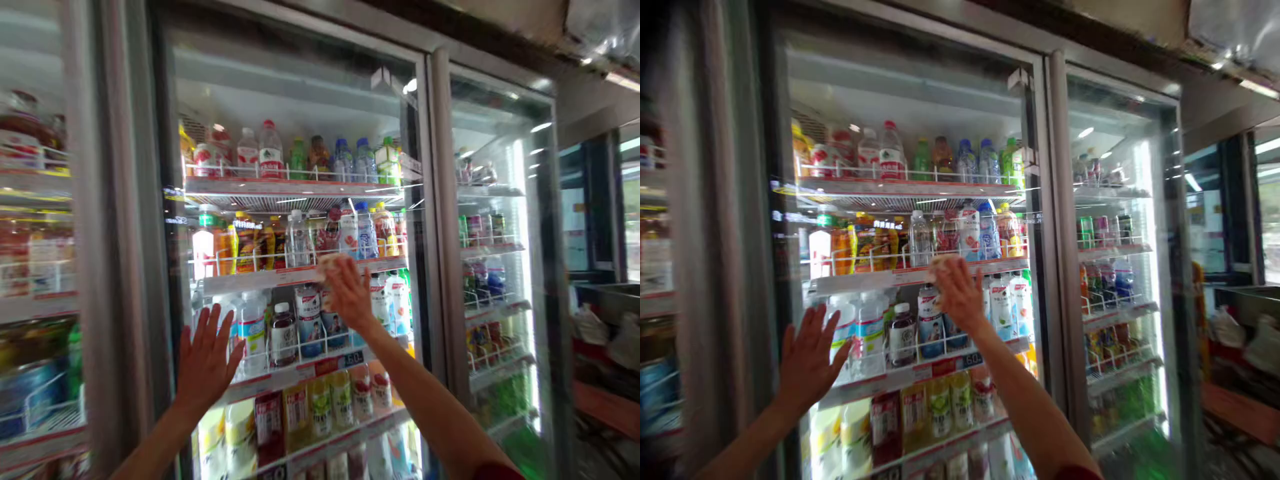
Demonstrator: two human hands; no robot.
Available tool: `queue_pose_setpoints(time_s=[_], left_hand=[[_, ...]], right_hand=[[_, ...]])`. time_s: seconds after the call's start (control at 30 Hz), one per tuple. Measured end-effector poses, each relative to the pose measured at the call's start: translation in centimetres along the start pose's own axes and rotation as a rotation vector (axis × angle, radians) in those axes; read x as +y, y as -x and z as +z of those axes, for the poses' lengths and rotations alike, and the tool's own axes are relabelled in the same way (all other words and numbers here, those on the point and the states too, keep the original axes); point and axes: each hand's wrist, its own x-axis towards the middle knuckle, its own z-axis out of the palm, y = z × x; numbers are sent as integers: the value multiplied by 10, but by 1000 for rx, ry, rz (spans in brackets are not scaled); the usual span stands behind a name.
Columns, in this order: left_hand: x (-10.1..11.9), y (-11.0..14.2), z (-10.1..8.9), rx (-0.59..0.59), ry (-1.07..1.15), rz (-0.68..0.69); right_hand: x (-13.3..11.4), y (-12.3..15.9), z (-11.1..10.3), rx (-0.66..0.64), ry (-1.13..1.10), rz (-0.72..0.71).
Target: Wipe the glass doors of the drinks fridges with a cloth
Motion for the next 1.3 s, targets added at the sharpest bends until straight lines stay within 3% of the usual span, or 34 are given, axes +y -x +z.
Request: queue_pose_setpoints(time_s=[0.03,0.1,0.17,0.23,0.37,0.43,0.47,0.5,0.6,0.67,0.73,0.83,0.9,0.97,1.07,1.13,1.2,1.3], left_hand=[[-2,2,-1,2,-1,21],[-6,3,-3,11,-7,50],[-9,0,-5,26,-8,73],[-12,-10,-8,50,-10,68],[-18,-46,-12,90,-12,-49],[-21,-62,-11,90,-7,-106],[-22,-68,-11,86,-4,-121],[-23,-71,-10,85,-4,-128],[-26,-72,-9,85,-13,-121],[-27,-70,-9,91,-23,-117],[-28,-68,-10,89,-26,-111],[-30,-67,-11,85,-22,-99],[-31,-67,-11,85,-21,-89],[-33,-66,-11,78,-21,-72],[-35,-64,-11,76,-30,-61],[-35,-63,-10,77,-41,-65],[-35,-64,-10,77,-47,-72],[-35,-65,-11,84,-34,-67]], right_hand=[[36,-8,-6,100,38,298],[92,-26,-14,239,80,707],[106,-44,-16,298,88,902],[72,-56,-13,270,69,771],[-33,-52,-4,120,-4,24],[-39,-43,-5,65,-28,-137],[-27,-40,-6,73,-25,-91],[-7,-39,-8,111,-10,41],[52,-55,-10,288,41,608],[50,-74,-6,324,32,720],[8,-87,0,285,0,520],[-68,-91,3,162,-26,8],[-79,-85,0,90,-9,-173],[-47,-78,-6,87,32,-56],[28,-80,-13,208,82,500],[45,-90,-11,266,75,714],[17,-97,-5,256,39,619],[-70,-91,2,148,-36,169]])
